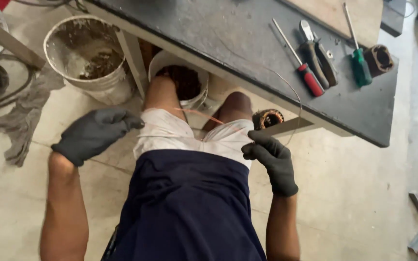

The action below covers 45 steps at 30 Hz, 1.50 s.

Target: Winding copper wire around a motor stator while sitting on the floor at a repair bench

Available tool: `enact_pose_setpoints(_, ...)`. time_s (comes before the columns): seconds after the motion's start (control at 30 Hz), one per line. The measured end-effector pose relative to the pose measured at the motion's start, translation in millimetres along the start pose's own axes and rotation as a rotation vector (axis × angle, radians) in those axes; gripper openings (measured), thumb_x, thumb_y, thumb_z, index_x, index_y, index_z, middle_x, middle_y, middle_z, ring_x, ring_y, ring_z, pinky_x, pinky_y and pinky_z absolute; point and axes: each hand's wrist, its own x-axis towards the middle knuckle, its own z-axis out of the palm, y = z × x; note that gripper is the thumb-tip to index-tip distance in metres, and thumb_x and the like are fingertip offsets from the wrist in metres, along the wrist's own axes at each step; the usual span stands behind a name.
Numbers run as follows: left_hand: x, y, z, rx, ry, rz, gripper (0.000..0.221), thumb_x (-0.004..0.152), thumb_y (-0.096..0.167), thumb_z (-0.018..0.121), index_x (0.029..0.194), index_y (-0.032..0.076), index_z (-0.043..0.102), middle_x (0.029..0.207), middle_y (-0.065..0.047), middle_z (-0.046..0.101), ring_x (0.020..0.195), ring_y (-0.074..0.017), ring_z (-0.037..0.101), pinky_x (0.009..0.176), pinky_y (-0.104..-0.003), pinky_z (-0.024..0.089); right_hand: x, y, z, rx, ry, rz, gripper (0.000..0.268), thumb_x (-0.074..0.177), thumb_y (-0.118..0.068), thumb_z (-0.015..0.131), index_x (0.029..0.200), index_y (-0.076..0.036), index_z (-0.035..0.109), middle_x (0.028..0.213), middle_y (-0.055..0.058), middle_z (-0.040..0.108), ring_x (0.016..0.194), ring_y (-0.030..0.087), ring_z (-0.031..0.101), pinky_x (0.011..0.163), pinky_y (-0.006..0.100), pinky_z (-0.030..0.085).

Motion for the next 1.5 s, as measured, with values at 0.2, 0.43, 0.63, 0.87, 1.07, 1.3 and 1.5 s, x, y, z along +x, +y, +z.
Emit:
enact_pose_setpoints(0.2,-11.2,24.6,1.8,0.127,0.014,-0.108,0.028,0.094,0.025,0.066,0.113,0.011,0.081,0.082,0.001,0.071,0.073,-0.0127,0.056,0.068,-0.028,0.045,-1.7,6.6,0.7,-0.037,-0.003,-0.040,0.035,0.088,0.007,0.069,0.123,0.007,0.069,0.091,0.016,0.076,0.083,0.021,0.072,0.074,0.029,0.058)
enact_pose_setpoints(0.43,-26.1,41.0,-20.6,0.269,-0.035,-0.102,0.028,0.089,0.026,0.071,0.111,0.011,0.082,0.081,0.000,0.076,0.069,-0.0141,0.058,0.068,-0.029,0.047,11.8,22.8,-14.5,-0.143,0.087,-0.184,0.021,0.101,-0.001,0.061,0.120,0.005,0.068,0.098,0.012,0.074,0.083,0.016,0.068,0.079,0.026,0.056)
enact_pose_setpoints(0.63,-47.4,35.0,-41.9,-0.053,0.039,0.021,0.026,0.088,0.007,0.072,0.111,-0.003,0.079,0.093,-0.005,0.078,0.079,-0.0127,0.063,0.073,-0.025,0.050,0.7,22.8,-18.3,-0.206,0.208,-0.140,0.016,0.103,-0.008,0.063,0.117,0.000,0.067,0.092,0.008,0.074,0.076,0.012,0.065,0.069,0.022,0.050)
enact_pose_setpoints(0.87,-38.8,1.7,-32.6,-0.211,0.172,0.256,0.020,0.090,-0.002,0.074,0.110,0.001,0.073,0.096,-0.003,0.074,0.084,-0.0085,0.063,0.079,-0.022,0.053,0.0,40.3,-18.6,-0.088,0.220,-0.075,0.014,0.104,-0.010,0.060,0.111,0.001,0.066,0.086,0.009,0.072,0.071,0.016,0.067,0.065,0.023,0.051)
enact_pose_setpoints(1.07,9.9,-32.5,13.2,-0.480,0.465,0.609,0.029,0.089,-0.002,0.082,0.113,-0.003,0.067,0.101,-0.019,0.073,0.101,-0.0236,0.073,0.099,-0.038,0.060,-8.4,46.5,14.2,-0.197,0.399,0.022,0.013,0.102,-0.015,0.064,0.109,-0.006,0.071,0.076,0.015,0.070,0.047,0.018,0.064,0.043,0.020,0.042)
enact_pose_setpoints(1.3,24.5,13.9,57.9,-0.892,0.623,0.621,0.049,0.111,0.040,0.037,0.114,0.000,0.064,0.100,-0.020,0.073,0.099,-0.0269,0.076,0.098,-0.039,0.064,-13.4,71.0,31.2,-0.060,0.296,0.007,0.020,0.098,-0.010,0.067,0.114,0.001,0.069,0.080,0.019,0.073,0.061,0.019,0.072,0.054,0.021,0.053)
enact_pose_setpoints(1.5,45.0,14.9,43.0,-1.313,0.625,0.676,0.032,0.104,0.044,0.049,0.090,0.018,0.061,0.061,0.005,0.035,0.046,-0.0105,0.034,0.052,-0.031,0.041,-24.0,99.1,27.8,-0.168,0.193,-0.029,0.020,0.092,0.001,0.067,0.111,0.001,0.072,0.094,0.013,0.076,0.079,0.016,0.069,0.074,0.025,0.052)
